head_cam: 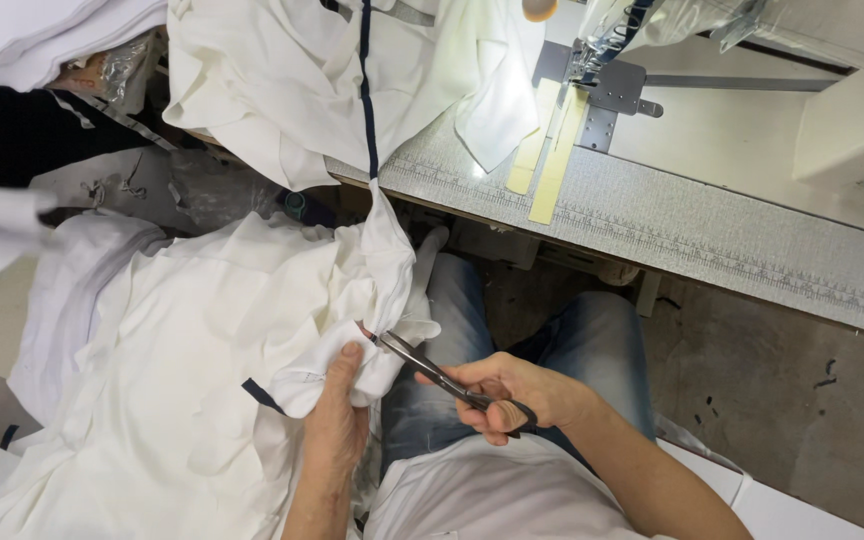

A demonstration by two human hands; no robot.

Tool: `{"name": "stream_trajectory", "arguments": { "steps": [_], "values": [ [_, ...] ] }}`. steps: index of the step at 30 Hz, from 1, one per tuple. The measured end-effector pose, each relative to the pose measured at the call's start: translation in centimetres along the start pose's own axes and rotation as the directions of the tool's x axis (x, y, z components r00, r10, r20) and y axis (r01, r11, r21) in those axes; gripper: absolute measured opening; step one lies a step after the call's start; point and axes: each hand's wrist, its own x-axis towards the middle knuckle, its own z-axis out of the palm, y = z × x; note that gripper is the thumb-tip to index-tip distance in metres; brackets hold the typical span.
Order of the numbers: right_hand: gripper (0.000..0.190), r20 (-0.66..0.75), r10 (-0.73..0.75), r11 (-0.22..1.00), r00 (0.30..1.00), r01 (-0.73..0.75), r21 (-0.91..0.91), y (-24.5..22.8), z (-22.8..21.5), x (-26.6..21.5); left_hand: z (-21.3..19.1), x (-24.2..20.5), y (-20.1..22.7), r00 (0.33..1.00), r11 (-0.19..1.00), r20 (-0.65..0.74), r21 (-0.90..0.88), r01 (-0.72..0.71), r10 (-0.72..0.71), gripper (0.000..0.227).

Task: The person repeatedly picks up white garments from a pile and uses shears to trim loose threads and excess fabric. The person handles each garment one at a time, snips threads, and places the item back into the pile.

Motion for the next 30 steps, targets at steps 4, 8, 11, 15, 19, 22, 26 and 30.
{"name": "stream_trajectory", "arguments": {
  "steps": [4,8,11,15,19,22,26,30],
  "values": [
    [0.113,-0.029,0.044,0.999,0.999,-0.044,-0.008,-0.2,-0.2,0.3,-0.9,0.4,-1.0,0.996,0.997,0.029,0.017,-0.079,0.079,0.038],
    [0.115,-0.061,0.101,0.994,0.993,-0.103,-0.036,0.5,-0.6,1.1,1.0,-1.3,0.4,0.996,0.995,0.019,0.051,-0.084,0.083,0.059],
    [0.107,-0.035,0.077,0.997,0.996,-0.076,0.027,0.6,-0.6,2.2,1.0,-1.5,-0.1,0.992,0.992,-0.017,0.017,-0.124,0.124,0.059],
    [0.079,-0.094,0.169,0.984,0.981,-0.164,0.064,1.1,-0.8,3.0,-0.2,-1.1,-1.0,0.985,0.985,-0.001,0.010,-0.171,0.171,0.039],
    [0.087,-0.133,0.148,0.988,0.980,-0.153,-0.031,2.6,-1.8,3.1,0.8,-1.8,-0.4,0.986,0.986,-0.014,-0.019,-0.164,0.163,0.046],
    [0.095,-0.090,0.016,0.992,0.996,-0.028,-0.124,2.0,-1.4,2.8,1.7,-2.2,0.0,0.990,0.990,-0.032,-0.024,-0.136,0.135,0.052],
    [0.081,-0.115,0.149,0.988,0.982,-0.152,-0.022,1.6,-1.0,2.4,1.1,-1.8,-0.3,0.999,0.999,0.041,0.000,-0.032,0.032,0.058],
    [0.090,-0.122,0.185,0.983,0.975,-0.185,0.012,1.2,-0.4,2.0,0.2,-0.9,-1.2,0.973,0.999,0.230,-0.019,0.036,-0.030,0.068]
  ]
}}
